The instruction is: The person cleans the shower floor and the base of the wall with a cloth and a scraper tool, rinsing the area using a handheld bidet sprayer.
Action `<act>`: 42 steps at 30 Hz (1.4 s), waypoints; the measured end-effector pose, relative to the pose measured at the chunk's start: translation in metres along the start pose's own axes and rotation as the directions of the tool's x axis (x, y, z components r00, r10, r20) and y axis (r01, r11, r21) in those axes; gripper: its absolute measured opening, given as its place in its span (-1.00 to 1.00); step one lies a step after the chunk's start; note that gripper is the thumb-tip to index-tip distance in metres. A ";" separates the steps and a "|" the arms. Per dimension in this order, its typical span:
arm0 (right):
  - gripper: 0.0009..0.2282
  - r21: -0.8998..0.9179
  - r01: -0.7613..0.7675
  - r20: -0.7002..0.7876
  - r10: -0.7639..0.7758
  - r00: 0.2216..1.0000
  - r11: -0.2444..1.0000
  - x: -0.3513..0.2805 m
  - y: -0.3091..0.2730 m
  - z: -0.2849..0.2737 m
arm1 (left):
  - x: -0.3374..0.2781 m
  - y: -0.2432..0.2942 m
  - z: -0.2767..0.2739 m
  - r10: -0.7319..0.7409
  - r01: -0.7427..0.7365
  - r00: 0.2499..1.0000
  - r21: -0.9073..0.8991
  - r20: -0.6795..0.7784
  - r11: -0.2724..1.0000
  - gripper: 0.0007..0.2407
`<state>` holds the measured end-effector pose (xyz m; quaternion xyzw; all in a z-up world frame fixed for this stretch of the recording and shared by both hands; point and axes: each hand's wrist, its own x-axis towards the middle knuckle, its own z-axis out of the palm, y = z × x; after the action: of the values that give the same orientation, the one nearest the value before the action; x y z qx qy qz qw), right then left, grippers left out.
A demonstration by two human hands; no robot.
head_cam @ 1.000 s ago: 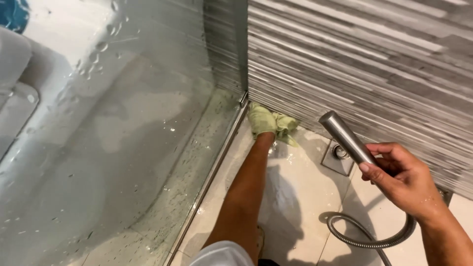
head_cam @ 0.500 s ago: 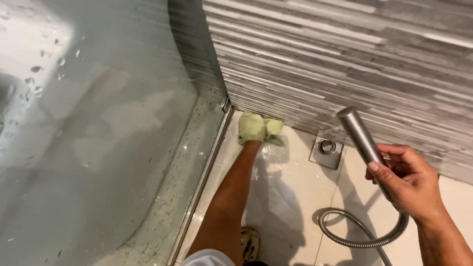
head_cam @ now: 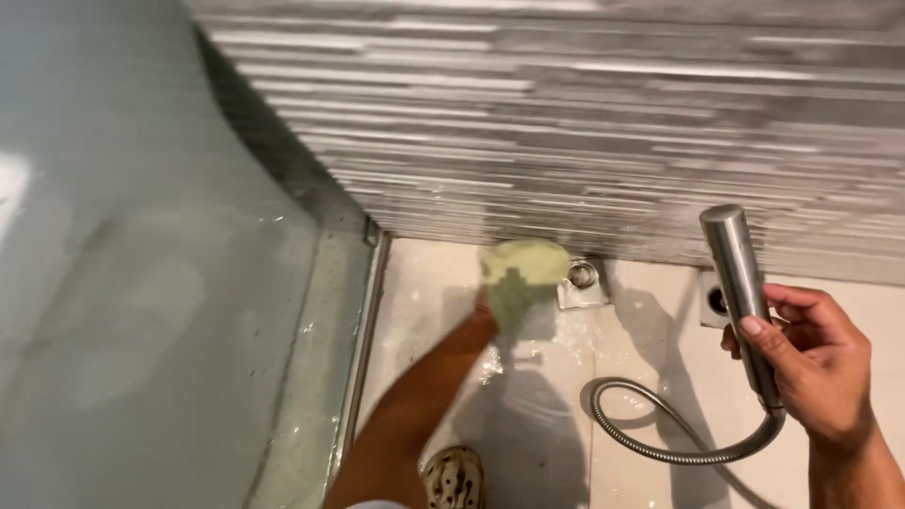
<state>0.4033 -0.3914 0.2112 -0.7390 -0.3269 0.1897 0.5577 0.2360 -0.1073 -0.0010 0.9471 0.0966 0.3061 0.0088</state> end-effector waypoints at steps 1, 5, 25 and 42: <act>-0.70 -0.002 -0.061 -0.052 0.061 0.997 0.998 -0.008 0.005 -0.012 | 0.000 -0.017 -0.010 0.027 -0.027 1.000 0.068 0.006 0.997 -0.75; -0.69 0.067 -0.179 -0.184 0.188 0.965 0.982 -0.031 0.034 -0.049 | 0.010 -0.082 -0.051 0.101 -0.123 0.991 0.325 0.083 0.938 -0.73; -0.71 0.220 -0.261 -0.138 0.295 0.945 0.940 -0.063 0.055 -0.058 | 0.051 -0.055 -0.034 0.388 -0.365 0.913 0.676 0.125 0.641 -0.63; -0.72 0.287 -0.283 -0.090 0.320 0.943 0.915 -0.051 0.054 -0.050 | 0.065 -0.057 -0.025 0.671 0.120 0.736 0.958 0.089 -0.259 -0.56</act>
<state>0.4141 -0.4707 0.1716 -0.7086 -0.1412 0.2661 0.6380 0.2631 -0.0403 0.0532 0.4703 0.0484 0.3463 -0.8103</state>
